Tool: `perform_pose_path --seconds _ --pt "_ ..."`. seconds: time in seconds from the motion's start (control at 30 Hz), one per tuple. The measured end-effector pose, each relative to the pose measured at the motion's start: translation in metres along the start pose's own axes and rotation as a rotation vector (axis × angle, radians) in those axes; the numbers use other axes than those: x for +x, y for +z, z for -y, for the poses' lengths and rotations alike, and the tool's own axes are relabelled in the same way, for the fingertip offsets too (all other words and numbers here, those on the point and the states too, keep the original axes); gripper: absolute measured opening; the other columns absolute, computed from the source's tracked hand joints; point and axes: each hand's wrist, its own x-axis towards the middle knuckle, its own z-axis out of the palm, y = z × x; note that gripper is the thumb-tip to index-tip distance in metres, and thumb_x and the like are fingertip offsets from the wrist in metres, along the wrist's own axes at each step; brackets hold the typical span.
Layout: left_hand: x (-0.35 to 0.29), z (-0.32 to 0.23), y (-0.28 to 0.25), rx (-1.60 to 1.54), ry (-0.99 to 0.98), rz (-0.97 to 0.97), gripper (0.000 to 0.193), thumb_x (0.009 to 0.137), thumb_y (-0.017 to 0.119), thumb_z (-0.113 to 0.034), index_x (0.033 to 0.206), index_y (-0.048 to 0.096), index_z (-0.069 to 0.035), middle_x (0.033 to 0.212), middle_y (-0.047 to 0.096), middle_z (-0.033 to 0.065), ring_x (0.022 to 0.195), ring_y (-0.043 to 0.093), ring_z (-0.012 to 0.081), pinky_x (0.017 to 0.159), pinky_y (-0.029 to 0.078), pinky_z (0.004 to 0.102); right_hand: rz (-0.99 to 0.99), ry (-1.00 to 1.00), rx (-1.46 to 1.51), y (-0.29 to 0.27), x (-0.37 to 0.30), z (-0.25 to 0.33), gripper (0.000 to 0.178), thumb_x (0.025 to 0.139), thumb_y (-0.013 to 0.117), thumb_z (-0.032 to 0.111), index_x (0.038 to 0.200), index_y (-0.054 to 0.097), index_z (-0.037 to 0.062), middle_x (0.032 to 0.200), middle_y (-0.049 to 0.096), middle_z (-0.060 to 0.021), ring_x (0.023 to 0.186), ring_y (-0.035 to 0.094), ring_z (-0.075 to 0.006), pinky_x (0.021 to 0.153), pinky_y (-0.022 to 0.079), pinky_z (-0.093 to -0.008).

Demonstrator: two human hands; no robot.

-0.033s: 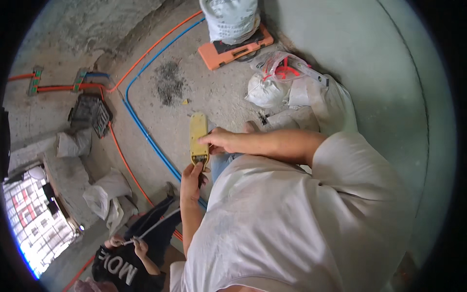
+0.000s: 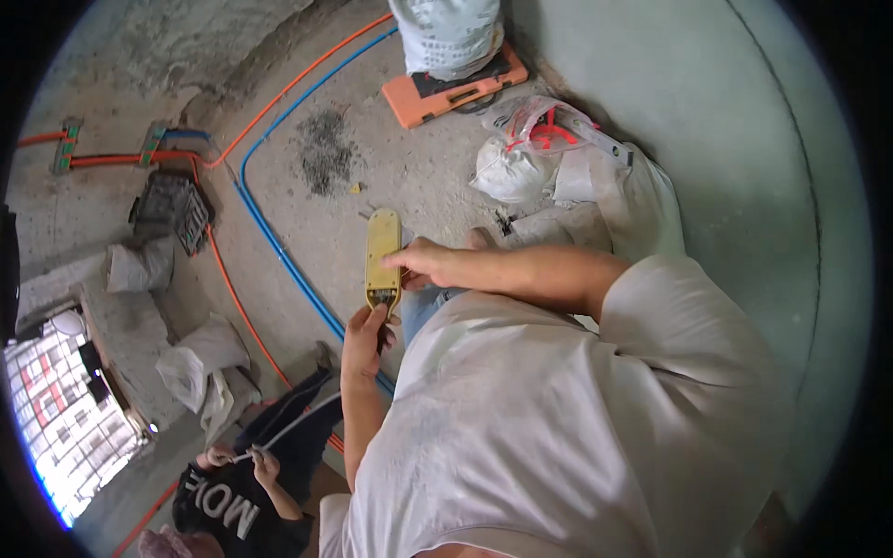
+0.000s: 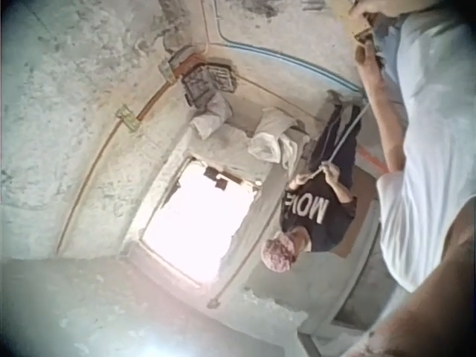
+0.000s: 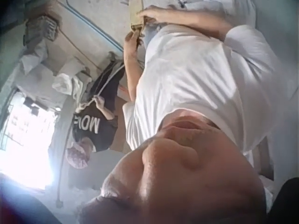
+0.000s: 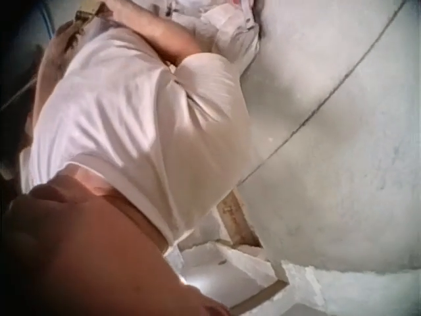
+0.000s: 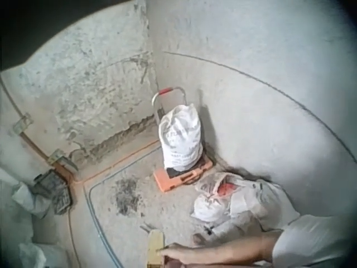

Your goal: Repairing or reassembling a yellow extension cord power strip using a screwdriver.

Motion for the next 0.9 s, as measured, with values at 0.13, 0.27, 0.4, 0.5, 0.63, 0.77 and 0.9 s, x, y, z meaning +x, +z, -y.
perform_pose_path --seconds 0.13,0.27,0.4,0.5,0.63,0.77,0.9 --pt "0.046 0.005 -0.030 -0.067 -0.065 0.018 0.022 0.092 0.055 -0.024 0.089 0.060 -0.003 0.071 0.059 0.0039 0.048 0.049 0.0089 0.041 0.034 0.0229 -0.057 0.121 0.000 -0.022 0.026 0.006 0.036 0.085 0.063 0.032 0.109 0.060 0.0042 0.094 0.066 -0.0091 0.079 0.064 -0.0182 0.070 0.053 -0.0327" --pt "0.126 0.021 -0.071 -0.081 -0.180 -0.008 0.021 0.090 0.056 -0.023 0.086 0.060 -0.003 0.071 0.059 0.0044 0.046 0.048 0.0111 0.040 0.034 0.0244 -0.199 0.081 0.067 -0.055 0.053 -0.002 0.028 0.084 0.063 0.024 0.100 0.059 0.0017 0.083 0.066 -0.0102 0.067 0.065 -0.0196 0.058 0.055 -0.0312" --pt "0.207 0.056 -0.140 0.094 -0.266 -0.117 0.015 0.085 0.056 -0.013 0.088 0.059 0.002 0.074 0.063 0.0090 0.049 0.057 0.0149 0.040 0.039 0.0271 -0.407 0.067 0.135 -0.092 0.056 -0.026 0.021 0.084 0.062 0.027 0.083 0.059 0.0057 0.071 0.061 -0.0053 0.060 0.061 -0.0176 0.056 0.052 -0.0304" --pt "0.257 0.084 -0.201 0.553 -0.391 -0.067 0.018 0.080 0.056 -0.009 0.091 0.057 0.006 0.075 0.066 0.0146 0.056 0.065 0.0204 0.043 0.046 0.0305 -0.648 0.145 0.089 -0.118 0.035 -0.064 0.020 0.084 0.061 0.025 0.077 0.058 0.0064 0.067 0.059 -0.0050 0.059 0.061 -0.0177 0.052 0.051 -0.0309" --pt "0.289 0.110 -0.266 1.021 -0.240 -0.053 0.020 0.079 0.054 -0.007 0.093 0.057 0.007 0.075 0.067 0.0210 0.063 0.068 0.0279 0.052 0.052 0.0361 -0.921 0.345 0.037 -0.099 -0.008 -0.087 0.025 0.080 0.062 0.022 0.091 0.059 -0.0004 0.081 0.063 -0.0109 0.061 0.062 -0.0219 0.054 0.054 -0.0326" --pt "0.303 0.197 -0.388 1.221 -0.266 -0.173 0.027 0.080 0.055 -0.011 0.104 0.057 0.002 0.083 0.067 0.0195 0.077 0.068 0.0303 0.066 0.053 0.0402 -0.820 0.476 -0.014 -0.062 0.004 -0.089 0.027 0.080 0.061 0.020 0.099 0.059 0.0005 0.084 0.063 -0.0118 0.063 0.063 -0.0224 0.054 0.054 -0.0330" --pt "0.311 0.155 -0.396 1.129 -0.195 -0.071 0.030 0.084 0.049 -0.015 0.108 0.062 -0.002 0.110 0.063 0.0210 0.102 0.061 0.0356 0.086 0.050 0.0445 -0.882 0.487 -0.010 -0.032 0.002 -0.075 0.030 0.084 0.060 0.022 0.104 0.058 0.0005 0.085 0.062 -0.0108 0.064 0.063 -0.0198 0.057 0.055 -0.0311"
